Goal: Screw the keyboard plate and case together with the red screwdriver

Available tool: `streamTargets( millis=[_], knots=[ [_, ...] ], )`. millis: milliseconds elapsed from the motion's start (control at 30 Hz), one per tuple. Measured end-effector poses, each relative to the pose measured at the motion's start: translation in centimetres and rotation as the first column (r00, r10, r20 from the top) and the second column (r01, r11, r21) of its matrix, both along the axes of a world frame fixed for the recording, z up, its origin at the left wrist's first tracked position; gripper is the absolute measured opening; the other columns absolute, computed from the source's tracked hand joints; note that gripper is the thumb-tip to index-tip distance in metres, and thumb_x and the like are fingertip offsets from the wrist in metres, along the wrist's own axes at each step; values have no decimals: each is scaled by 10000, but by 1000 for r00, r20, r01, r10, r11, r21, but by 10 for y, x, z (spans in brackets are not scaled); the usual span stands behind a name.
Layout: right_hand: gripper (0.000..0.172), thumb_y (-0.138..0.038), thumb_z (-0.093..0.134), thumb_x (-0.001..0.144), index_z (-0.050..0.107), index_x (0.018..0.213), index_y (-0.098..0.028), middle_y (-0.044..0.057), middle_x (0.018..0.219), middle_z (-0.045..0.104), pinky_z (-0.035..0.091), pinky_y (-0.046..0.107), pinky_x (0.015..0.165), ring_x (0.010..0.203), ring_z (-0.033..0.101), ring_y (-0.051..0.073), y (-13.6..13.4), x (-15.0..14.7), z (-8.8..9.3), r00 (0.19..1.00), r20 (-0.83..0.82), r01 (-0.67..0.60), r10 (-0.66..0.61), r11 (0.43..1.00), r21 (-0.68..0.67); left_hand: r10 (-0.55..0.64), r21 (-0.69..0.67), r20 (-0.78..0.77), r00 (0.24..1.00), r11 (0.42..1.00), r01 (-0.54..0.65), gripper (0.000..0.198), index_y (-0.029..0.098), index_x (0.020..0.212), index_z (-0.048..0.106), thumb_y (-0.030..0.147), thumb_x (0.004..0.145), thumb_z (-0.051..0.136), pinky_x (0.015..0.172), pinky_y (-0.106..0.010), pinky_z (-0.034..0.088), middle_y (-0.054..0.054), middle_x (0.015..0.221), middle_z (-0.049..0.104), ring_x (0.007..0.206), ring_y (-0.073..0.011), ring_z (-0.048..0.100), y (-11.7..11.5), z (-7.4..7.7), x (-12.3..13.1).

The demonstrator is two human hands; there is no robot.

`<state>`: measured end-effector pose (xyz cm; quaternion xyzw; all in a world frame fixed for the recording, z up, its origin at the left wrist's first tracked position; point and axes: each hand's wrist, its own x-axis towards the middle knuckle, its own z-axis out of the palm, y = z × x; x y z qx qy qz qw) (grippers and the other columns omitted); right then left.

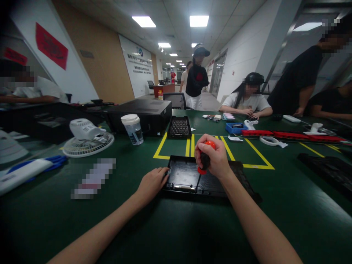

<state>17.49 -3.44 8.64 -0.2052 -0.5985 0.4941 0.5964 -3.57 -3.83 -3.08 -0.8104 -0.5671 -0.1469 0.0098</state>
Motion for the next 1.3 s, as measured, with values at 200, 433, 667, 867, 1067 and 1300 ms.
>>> streamTargets(
  millis=[200, 433, 667, 867, 1067, 1300],
  knots=[
    [85, -148, 514, 747, 525, 662, -142, -23, 484, 504, 316, 181, 267, 343, 455, 96, 0, 0, -3, 1000, 14, 3, -3, 1000, -5, 10, -10, -34, 999, 1000, -10, 314, 211, 1149, 498, 294, 885, 351, 773, -276, 448, -56, 1015, 605, 910, -170, 562, 1, -1, 1],
    [92, -151, 510, 758, 526, 667, -143, -23, 483, 502, 321, 188, 271, 343, 449, 96, 1, 0, -5, 1000, 25, -2, 2, 1000, 1, 24, -22, -49, 999, 999, -25, 311, 213, 1150, 493, 296, 888, 347, 763, -272, 454, -57, 1025, 601, 913, -163, 563, 0, 1, 2],
    [90, -159, 518, 757, 527, 669, -143, -21, 492, 510, 319, 188, 270, 345, 450, 96, 4, -2, -8, 999, 31, -7, 7, 1000, -3, 20, -14, -41, 999, 1000, -21, 312, 215, 1152, 490, 296, 890, 340, 766, -268, 452, -55, 1032, 599, 915, -161, 564, 1, -1, 1],
    [91, -166, 526, 757, 526, 669, -143, -22, 494, 510, 326, 187, 273, 357, 457, 98, 2, -3, -8, 999, 44, -7, 7, 1000, -9, 18, 9, -51, 999, 1000, -17, 308, 210, 1141, 492, 298, 888, 341, 727, -276, 462, -49, 1006, 605, 877, -165, 569, 2, -2, 0],
    [96, -171, 525, 762, 519, 669, -146, -23, 495, 513, 324, 187, 275, 354, 454, 95, 4, -6, -12, 998, 57, -3, 4, 1000, -8, 19, 13, -56, 998, 1000, -19, 304, 215, 1136, 496, 301, 883, 352, 730, -279, 468, -48, 1001, 607, 879, -168, 570, 4, -5, -2],
    [93, -173, 527, 764, 522, 675, -146, -24, 496, 511, 330, 189, 281, 356, 456, 94, 6, -8, -14, 998, 62, -6, 6, 1000, -1, 18, 0, -57, 998, 1000, -18, 307, 217, 1141, 495, 304, 881, 357, 737, -283, 466, -46, 1000, 606, 878, -169, 567, 5, -5, -4]
  ],
)
